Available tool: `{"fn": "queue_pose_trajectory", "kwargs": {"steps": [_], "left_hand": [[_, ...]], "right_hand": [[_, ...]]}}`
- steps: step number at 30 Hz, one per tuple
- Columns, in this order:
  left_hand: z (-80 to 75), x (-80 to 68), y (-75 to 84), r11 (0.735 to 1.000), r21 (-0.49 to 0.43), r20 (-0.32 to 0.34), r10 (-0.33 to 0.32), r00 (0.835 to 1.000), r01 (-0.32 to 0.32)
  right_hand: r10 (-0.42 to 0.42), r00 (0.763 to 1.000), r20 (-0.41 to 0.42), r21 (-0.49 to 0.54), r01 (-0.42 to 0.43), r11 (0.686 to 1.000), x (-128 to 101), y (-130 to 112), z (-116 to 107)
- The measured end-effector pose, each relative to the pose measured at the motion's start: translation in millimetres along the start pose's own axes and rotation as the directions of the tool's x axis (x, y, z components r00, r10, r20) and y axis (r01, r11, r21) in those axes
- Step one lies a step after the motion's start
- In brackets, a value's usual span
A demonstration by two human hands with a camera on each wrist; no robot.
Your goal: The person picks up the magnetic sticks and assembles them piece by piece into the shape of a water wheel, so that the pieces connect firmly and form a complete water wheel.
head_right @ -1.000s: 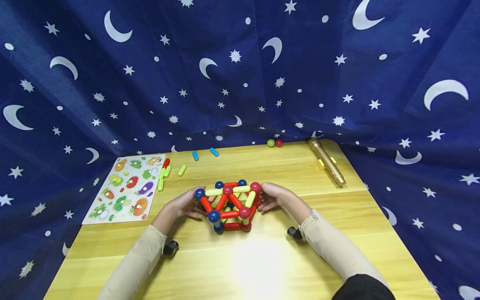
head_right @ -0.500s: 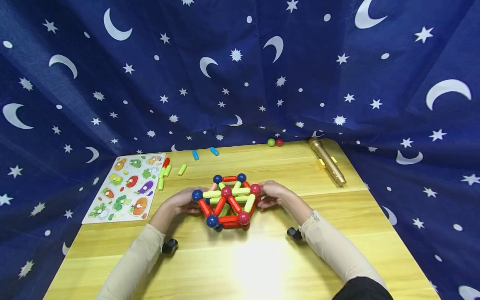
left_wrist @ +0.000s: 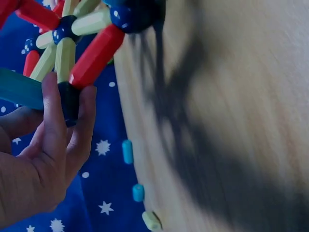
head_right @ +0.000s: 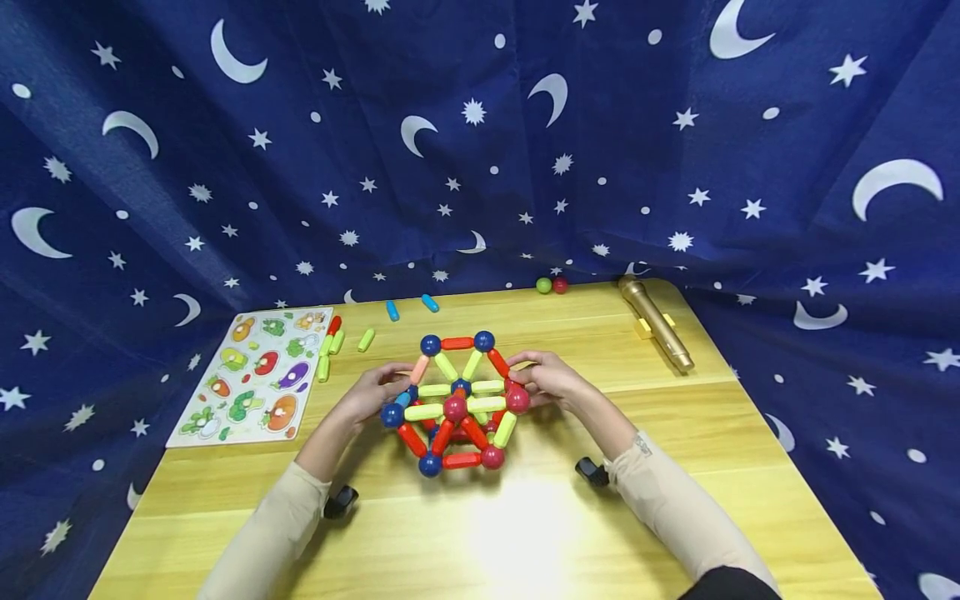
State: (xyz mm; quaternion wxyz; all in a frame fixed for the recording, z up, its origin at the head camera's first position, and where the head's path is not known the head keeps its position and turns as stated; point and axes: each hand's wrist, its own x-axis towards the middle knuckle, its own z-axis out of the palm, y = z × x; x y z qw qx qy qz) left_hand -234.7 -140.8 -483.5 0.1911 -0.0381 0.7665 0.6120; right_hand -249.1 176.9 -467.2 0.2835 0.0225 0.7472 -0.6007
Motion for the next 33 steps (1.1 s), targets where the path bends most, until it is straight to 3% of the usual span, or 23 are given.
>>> {"fn": "queue_pose_trajectory", "kwargs": {"steps": [10, 18, 33], "left_hand": [[5.6, -13.0, 10.4, 1.0, -0.016, -0.053, 0.015, 0.998, -0.016], [8.6, -16.2, 8.7, 0.992, 0.042, -0.082, 0.125, 0.989, -0.121], [8.1, -15.4, -3.8, 0.971, 0.063, -0.064, 0.233, 0.97, -0.229]], "right_hand": [[-0.154, 0.986, -0.06, -0.135, 0.144, 0.98, -15.0, -2.7, 6.7], [-0.241, 0.968, -0.074, -0.148, 0.229, 0.962, -22.1, 0.2, 5.4], [-0.295, 0.952, -0.076, -0.151, 0.282, 0.948, -23.3, 7.2, 3.2]]}}
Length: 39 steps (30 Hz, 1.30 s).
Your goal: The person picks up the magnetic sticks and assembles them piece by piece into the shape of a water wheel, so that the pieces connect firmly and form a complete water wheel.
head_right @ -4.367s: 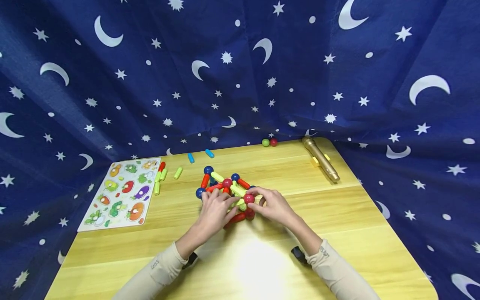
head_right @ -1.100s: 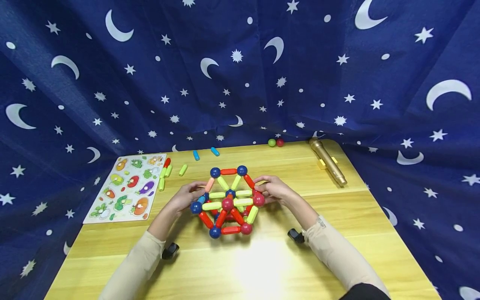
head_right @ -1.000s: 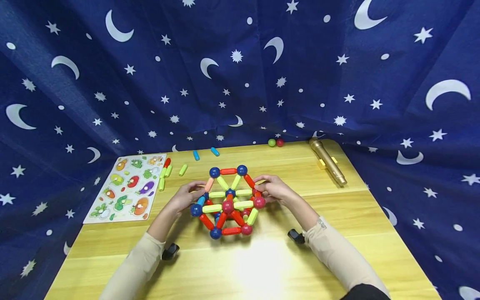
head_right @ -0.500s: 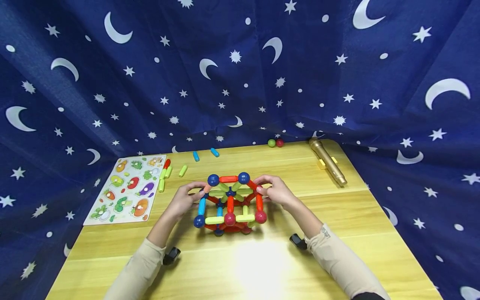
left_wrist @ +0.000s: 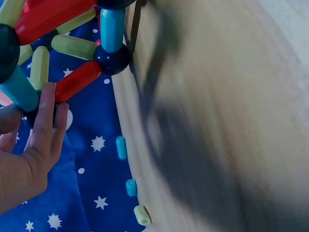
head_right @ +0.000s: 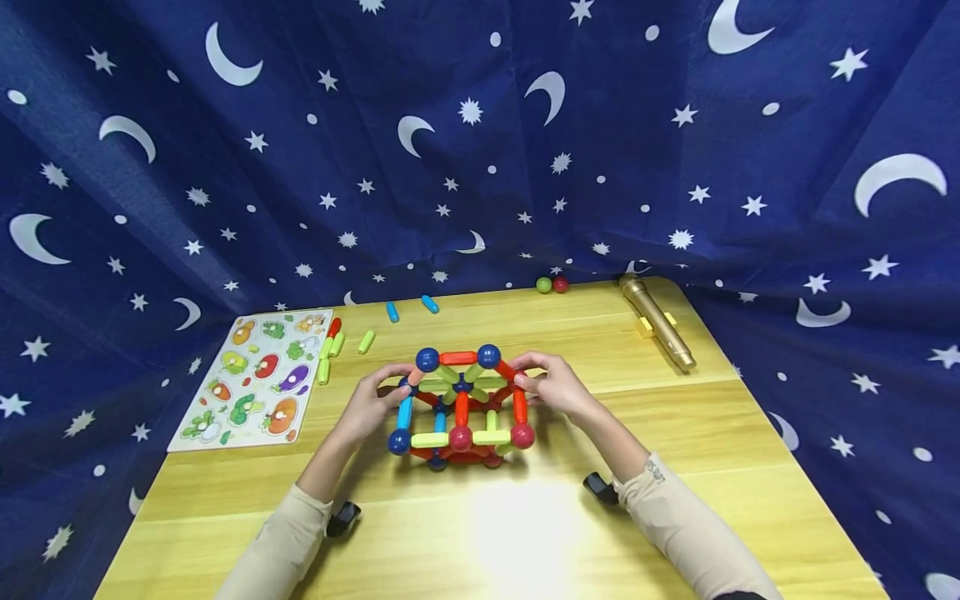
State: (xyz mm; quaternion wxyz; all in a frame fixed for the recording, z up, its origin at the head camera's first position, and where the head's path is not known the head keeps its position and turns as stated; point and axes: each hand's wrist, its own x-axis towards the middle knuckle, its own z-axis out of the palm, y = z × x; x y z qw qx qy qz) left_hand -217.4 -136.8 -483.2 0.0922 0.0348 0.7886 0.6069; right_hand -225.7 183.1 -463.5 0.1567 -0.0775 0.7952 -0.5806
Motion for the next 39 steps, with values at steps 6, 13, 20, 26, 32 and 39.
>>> {"fn": "queue_pose_trajectory", "kwargs": {"steps": [6, 13, 20, 26, 32, 39], "left_hand": [[0.4, 0.8, -4.9, 1.0, 0.011, -0.007, 0.025, 1.0, -0.025], [-12.9, 9.6, -7.4, 0.996, 0.063, 0.085, 0.063, 0.994, -0.068], [-56.1, 64.4, -24.6, 0.861, 0.509, -0.249, 0.167, 0.954, -0.018], [-73.3, 107.8, -36.0, 0.673, 0.729, -0.279, 0.13, 0.951, 0.122], [-72.2, 109.3, -54.3, 0.526, 0.826, -0.267, 0.045, 0.963, 0.205], [-50.8, 89.4, -45.4, 0.645, 0.737, -0.343, 0.099, 0.934, 0.203]], "right_hand": [[-0.001, 1.0, -0.009, -0.001, 0.001, 1.0, -0.6, 2.3, 0.7], [-0.015, 1.0, -0.012, -0.012, 0.015, 1.0, -1.0, 0.3, -0.1], [-0.014, 1.0, -0.022, -0.025, 0.014, 1.0, -0.2, -0.4, 3.2], [-0.011, 1.0, -0.027, -0.028, 0.01, 1.0, -3.7, 0.6, 4.5], [-0.031, 1.0, -0.004, -0.023, 0.031, 0.999, -2.3, 6.2, 8.4], [-0.017, 1.0, -0.022, -0.022, 0.016, 1.0, -2.3, 2.3, 5.5]]}}
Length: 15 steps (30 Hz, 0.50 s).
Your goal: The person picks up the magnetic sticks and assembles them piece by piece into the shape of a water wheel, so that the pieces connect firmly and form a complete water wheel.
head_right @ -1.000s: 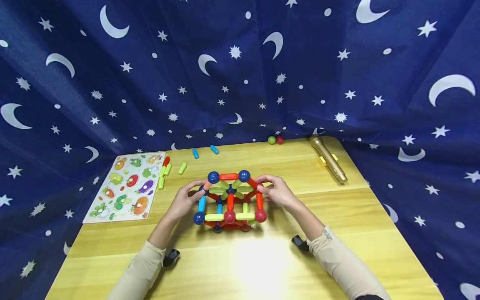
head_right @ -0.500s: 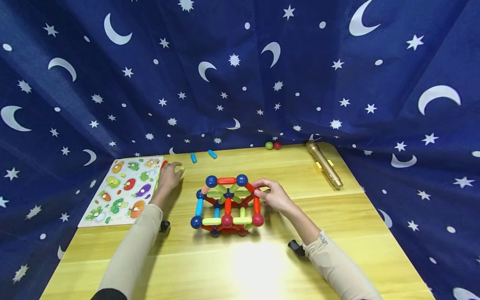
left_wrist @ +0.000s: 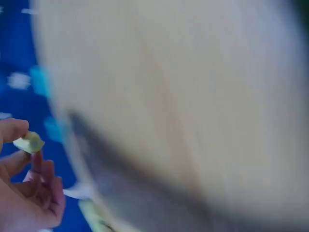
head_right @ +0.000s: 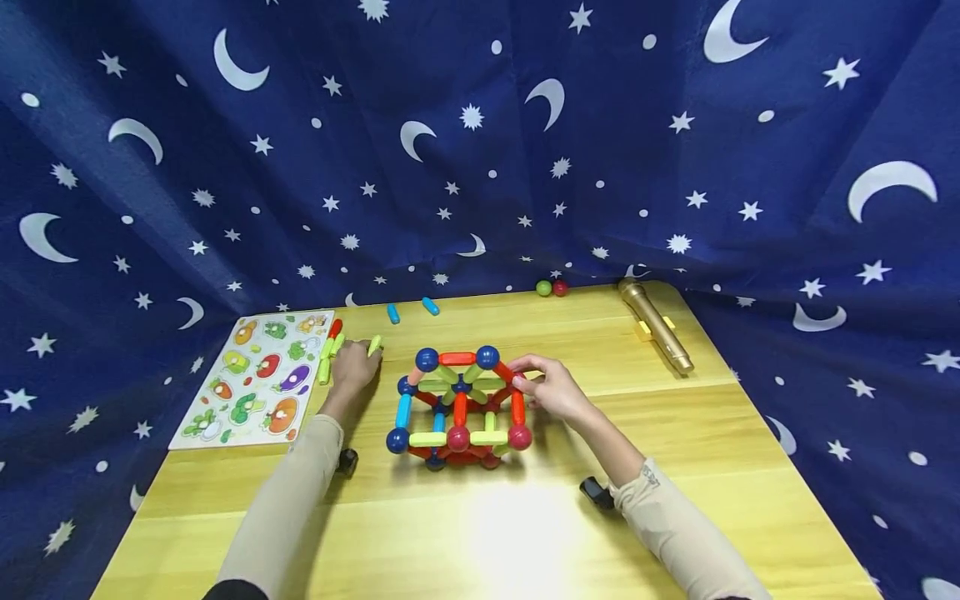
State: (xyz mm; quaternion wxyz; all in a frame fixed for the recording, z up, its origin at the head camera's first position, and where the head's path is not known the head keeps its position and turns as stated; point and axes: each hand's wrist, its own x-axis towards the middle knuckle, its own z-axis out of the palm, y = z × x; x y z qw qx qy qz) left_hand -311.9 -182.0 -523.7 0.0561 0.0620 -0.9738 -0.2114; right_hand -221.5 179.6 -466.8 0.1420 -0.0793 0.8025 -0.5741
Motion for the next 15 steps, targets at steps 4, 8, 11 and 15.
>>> {"fn": "queue_pose_trajectory", "kwargs": {"steps": [4, 8, 11, 15], "left_hand": [[-21.0, -30.9, 28.4, 0.936, -0.352, -0.065, -0.032, 0.997, 0.007], [-51.3, -73.7, 57.4, 0.827, -0.554, -0.061, 0.068, 0.996, -0.09], [-66.8, -105.3, 71.0, 0.802, -0.57, -0.02, 0.203, 0.979, -0.178], [-72.6, -134.9, 81.0, 0.812, -0.521, 0.043, 0.331, 0.943, -0.262]], "right_hand": [[-0.012, 1.0, 0.011, -0.005, 0.012, 1.0, 0.5, -0.4, -2.8], [-0.004, 1.0, 0.002, -0.006, 0.004, 1.0, 0.9, 0.8, -3.6], [0.004, 1.0, 0.0, -0.007, -0.004, 1.0, 1.0, 1.2, -2.7], [-0.004, 1.0, 0.002, -0.007, 0.004, 1.0, 0.1, 0.6, -4.1]]}}
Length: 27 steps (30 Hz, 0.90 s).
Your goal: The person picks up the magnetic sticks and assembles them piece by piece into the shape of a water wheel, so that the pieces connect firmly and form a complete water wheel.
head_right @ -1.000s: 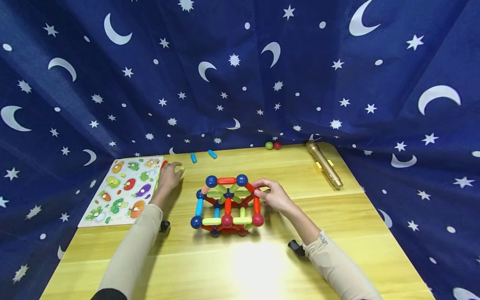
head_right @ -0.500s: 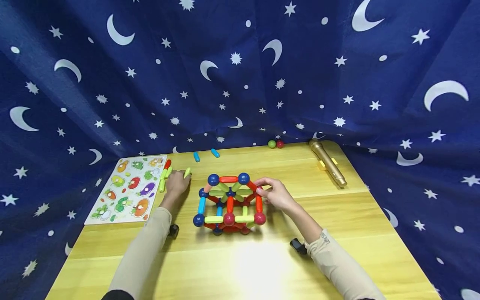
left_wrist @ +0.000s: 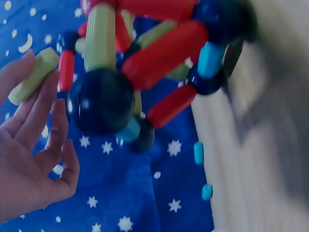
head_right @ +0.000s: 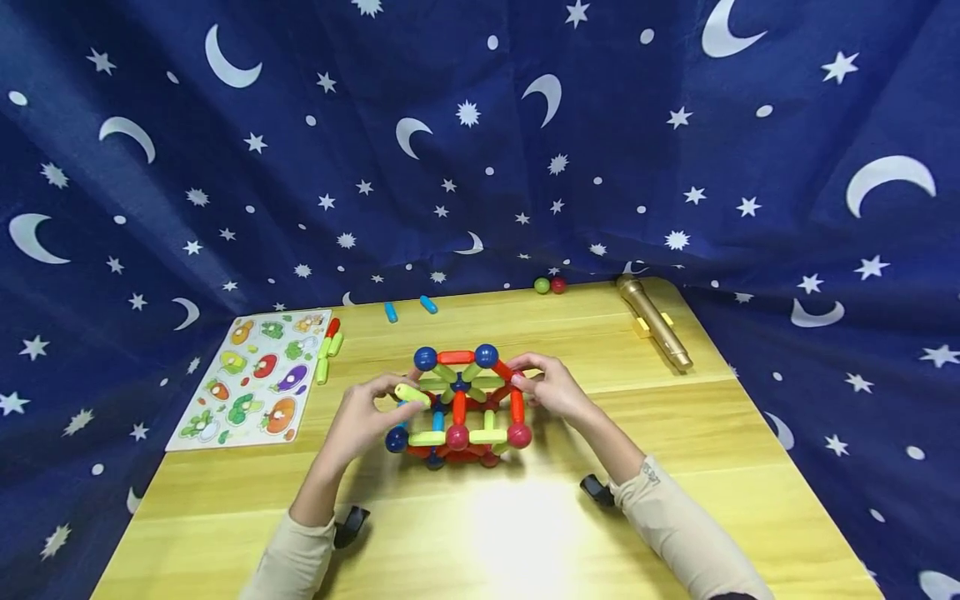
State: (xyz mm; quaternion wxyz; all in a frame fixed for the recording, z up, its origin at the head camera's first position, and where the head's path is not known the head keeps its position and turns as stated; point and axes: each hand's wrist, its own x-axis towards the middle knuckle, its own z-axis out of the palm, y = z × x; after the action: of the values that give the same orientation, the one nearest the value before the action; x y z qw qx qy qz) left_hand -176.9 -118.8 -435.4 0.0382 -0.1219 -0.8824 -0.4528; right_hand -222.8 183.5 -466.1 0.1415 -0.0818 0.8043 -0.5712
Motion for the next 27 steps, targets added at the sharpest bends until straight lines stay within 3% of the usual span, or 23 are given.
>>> {"fn": "queue_pose_trajectory", "kwargs": {"steps": [6, 14, 23, 27], "left_hand": [[14.6, -15.2, 4.0, 0.994, 0.077, 0.088, 0.076, 0.993, -0.083], [27.2, -19.2, 1.2, 0.973, 0.13, 0.091, 0.181, 0.979, -0.192], [23.7, -21.8, -6.9, 0.975, 0.133, 0.142, 0.157, 0.977, -0.176], [21.2, -23.6, -13.3, 0.982, 0.12, 0.148, 0.13, 0.98, -0.148]], "right_hand": [[-0.006, 1.0, -0.01, 0.002, 0.006, 1.0, 0.1, 0.1, 0.5], [-0.004, 1.0, -0.002, -0.003, 0.004, 1.0, 1.1, 2.3, 3.0], [-0.005, 1.0, 0.011, 0.011, 0.005, 1.0, 3.0, 1.6, 3.0], [-0.015, 0.998, 0.059, 0.003, 0.014, 1.0, 5.4, 2.3, -4.5]]}}
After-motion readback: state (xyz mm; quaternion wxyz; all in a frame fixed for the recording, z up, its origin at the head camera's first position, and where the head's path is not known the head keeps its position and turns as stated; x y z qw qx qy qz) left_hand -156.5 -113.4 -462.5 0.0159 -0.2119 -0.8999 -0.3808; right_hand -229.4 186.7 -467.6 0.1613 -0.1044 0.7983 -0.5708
